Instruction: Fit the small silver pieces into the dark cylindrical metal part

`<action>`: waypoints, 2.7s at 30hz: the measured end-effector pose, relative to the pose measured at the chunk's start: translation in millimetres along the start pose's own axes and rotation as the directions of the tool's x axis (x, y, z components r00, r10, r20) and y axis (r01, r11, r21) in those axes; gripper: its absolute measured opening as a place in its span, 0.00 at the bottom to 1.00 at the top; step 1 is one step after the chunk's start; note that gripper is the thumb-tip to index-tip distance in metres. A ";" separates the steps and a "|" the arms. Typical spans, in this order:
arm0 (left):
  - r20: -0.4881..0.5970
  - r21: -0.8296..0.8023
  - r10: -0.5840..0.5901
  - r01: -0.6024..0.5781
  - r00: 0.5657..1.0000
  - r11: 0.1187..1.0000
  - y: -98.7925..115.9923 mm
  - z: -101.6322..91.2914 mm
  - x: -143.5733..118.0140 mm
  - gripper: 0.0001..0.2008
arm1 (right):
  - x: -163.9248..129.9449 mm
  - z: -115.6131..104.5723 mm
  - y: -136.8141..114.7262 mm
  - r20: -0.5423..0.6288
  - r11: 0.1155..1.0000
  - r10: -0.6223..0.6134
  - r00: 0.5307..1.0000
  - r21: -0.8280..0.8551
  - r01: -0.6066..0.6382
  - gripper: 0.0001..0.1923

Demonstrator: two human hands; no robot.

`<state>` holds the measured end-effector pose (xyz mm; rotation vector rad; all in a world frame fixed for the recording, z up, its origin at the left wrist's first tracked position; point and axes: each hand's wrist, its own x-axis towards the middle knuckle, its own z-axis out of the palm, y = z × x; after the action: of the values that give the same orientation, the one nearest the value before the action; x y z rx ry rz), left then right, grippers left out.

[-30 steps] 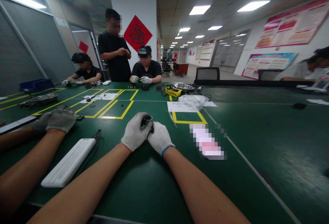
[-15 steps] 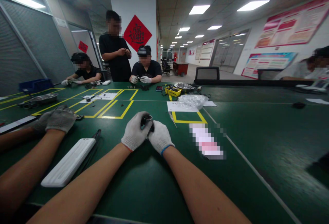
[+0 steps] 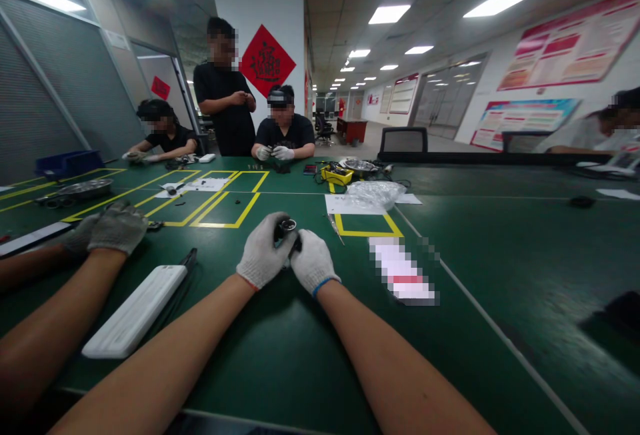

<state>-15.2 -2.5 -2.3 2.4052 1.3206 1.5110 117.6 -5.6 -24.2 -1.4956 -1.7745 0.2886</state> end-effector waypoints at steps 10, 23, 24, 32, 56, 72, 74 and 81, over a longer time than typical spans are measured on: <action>0.073 0.001 -0.103 0.103 0.992 0.995 -3.0 5.0 0.2 0.20 | 2.2 4.4 6.3 -0.066 0.999 -0.044 0.997 0.026 0.046 0.09; 0.071 -0.025 -0.106 0.108 0.992 0.994 -4.1 4.7 1.1 0.23 | 0.4 2.9 5.8 -0.081 0.983 -0.088 0.993 0.154 0.099 0.07; 0.068 -0.025 -0.102 0.104 0.992 0.994 -4.6 5.0 0.9 0.23 | 0.5 2.8 5.3 -0.075 0.985 -0.081 0.994 0.146 0.091 0.07; 0.010 -0.024 -0.062 0.062 0.998 0.998 -4.8 6.0 -0.8 0.22 | -0.1 -0.3 0.7 -0.045 0.989 -0.043 0.998 0.137 0.049 0.07; -0.033 -0.053 -0.042 0.040 0.999 0.998 -4.0 0.0 -0.7 0.19 | -1.7 -3.3 0.6 -0.010 0.994 -0.039 0.999 0.098 0.040 0.10; 0.004 -0.030 -0.019 0.019 1.000 0.999 -0.4 3.0 0.2 0.17 | 1.9 -0.7 4.3 0.004 0.997 -0.044 0.999 -0.058 0.044 0.08; 0.009 -0.035 -0.020 0.020 1.000 0.999 0.1 2.9 0.4 0.17 | 1.9 -0.4 4.4 0.000 0.998 -0.051 0.999 -0.046 0.051 0.08; 0.024 -0.029 -0.034 0.034 0.999 0.999 -0.2 3.0 1.1 0.17 | 1.9 2.8 6.4 0.000 0.998 -0.051 0.999 -0.033 0.051 0.09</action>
<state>-12.9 -0.5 -3.1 2.3630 1.3177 1.4784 120.4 -1.2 -29.2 -1.4706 -1.8217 0.2341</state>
